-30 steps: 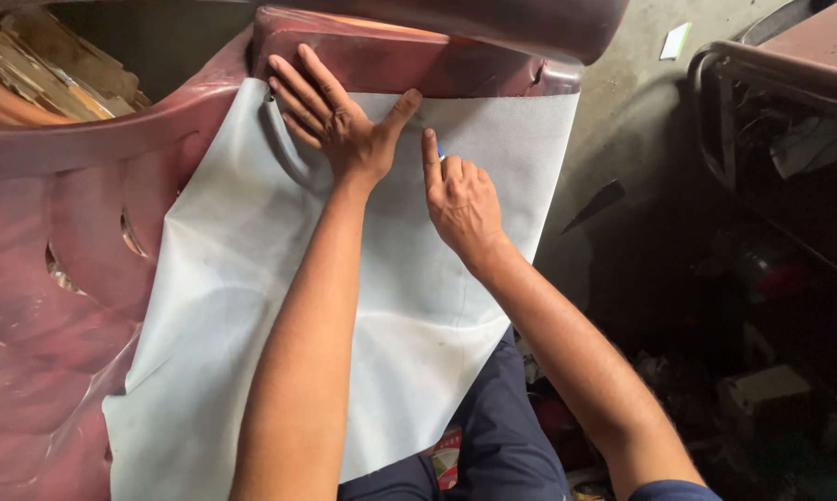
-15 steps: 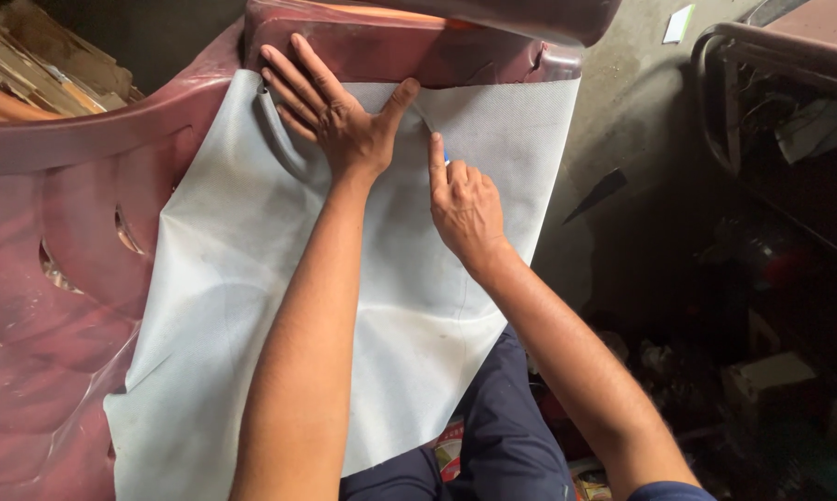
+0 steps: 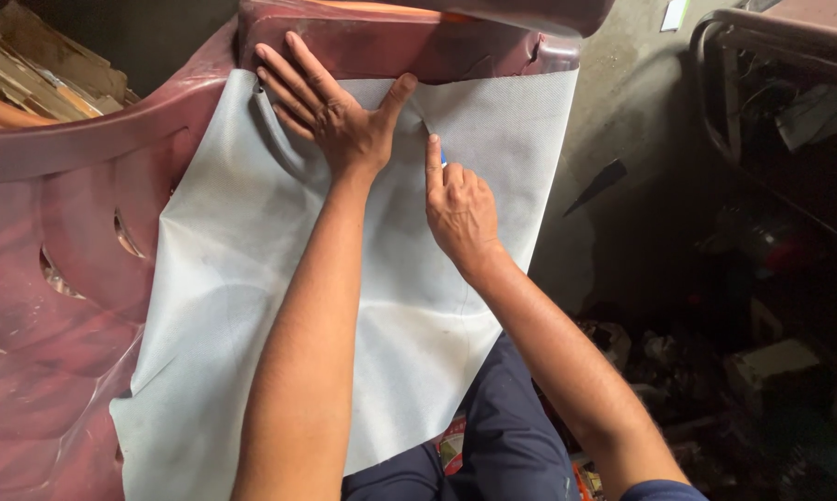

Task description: Replacing the upholstery fabric on a motorcycle seat using cutting and stapling tools.

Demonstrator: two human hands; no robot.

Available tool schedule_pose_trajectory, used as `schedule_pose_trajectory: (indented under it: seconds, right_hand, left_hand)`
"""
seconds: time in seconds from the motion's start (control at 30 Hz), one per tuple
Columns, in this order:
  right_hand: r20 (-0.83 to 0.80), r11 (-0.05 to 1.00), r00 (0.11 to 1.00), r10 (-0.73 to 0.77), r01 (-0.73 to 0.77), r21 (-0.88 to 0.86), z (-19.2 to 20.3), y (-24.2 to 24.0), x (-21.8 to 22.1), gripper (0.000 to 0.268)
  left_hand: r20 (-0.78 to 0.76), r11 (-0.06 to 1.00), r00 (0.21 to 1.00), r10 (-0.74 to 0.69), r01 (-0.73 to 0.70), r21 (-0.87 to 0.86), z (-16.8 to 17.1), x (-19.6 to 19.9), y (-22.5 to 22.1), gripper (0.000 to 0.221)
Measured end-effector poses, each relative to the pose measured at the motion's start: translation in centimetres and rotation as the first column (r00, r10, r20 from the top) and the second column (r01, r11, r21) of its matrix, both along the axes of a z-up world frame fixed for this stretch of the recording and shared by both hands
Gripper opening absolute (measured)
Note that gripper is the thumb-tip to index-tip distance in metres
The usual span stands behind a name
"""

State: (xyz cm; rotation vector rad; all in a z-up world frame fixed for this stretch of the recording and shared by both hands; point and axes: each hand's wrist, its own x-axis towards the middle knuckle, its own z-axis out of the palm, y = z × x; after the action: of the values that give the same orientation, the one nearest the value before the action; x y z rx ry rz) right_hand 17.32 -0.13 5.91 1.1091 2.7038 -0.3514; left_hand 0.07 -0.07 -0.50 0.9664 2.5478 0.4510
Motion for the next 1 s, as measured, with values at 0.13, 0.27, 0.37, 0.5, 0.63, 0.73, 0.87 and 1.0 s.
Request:
schedule_pose_trajectory:
  seconds: [0.13,0.27,0.37,0.5,0.63,0.73,0.87,1.0]
  right_hand:
    - [0.003,1.0,1.0,-0.005,0.005,0.006,-0.3,-0.8,0.7,0.062]
    - [-0.019,1.0,1.0,-0.003,0.003,0.018,-0.5,-1.4,1.4,0.061]
    - [-0.012,1.0,1.0,-0.015,0.015,0.009,-0.4,-1.6,1.4,0.062]
    - [-0.001,1.0,1.0,-0.02,0.02,-0.009,-0.7,-2.5,2.2,0.062]
    - [-0.025,0.999,0.999,-0.046,0.046,-0.024,-0.5,-2.9,2.6,0.062]
    - [-0.032,0.997,0.997,-0.071,0.07,-0.036,-0.4,-3.0,2.5,0.062]
    - [-0.011,0.995,0.996,-0.09,0.089,-0.051,-0.2,-3.3,2.3,0.061]
    - [-0.023,0.995,0.995,-0.096,0.095,-0.038,-0.7,-4.5,3.3,0.059]
  left_hand:
    - [-0.019,1.0,1.0,-0.004,0.004,0.012,-0.3,0.0,0.0,0.143]
    - [0.003,1.0,1.0,0.018,-0.018,0.0,0.3,0.1,0.1,0.144]
    - [-0.03,1.0,0.999,0.015,-0.014,0.019,-0.1,0.1,0.1,0.144]
    - [-0.058,1.0,0.998,-0.007,0.009,0.024,-0.7,0.1,-0.2,0.144]
    - [-0.039,1.0,0.999,0.007,-0.006,0.018,-0.5,0.1,-0.1,0.142]
    - [-0.037,1.0,0.999,-0.002,0.003,0.031,-0.7,0.0,-0.2,0.141]
    - [-0.064,1.0,0.998,-0.013,0.014,0.026,-1.0,-0.1,-0.4,0.141]
    - [-0.097,0.998,0.995,-0.025,0.03,0.051,-1.5,-0.2,-0.4,0.14]
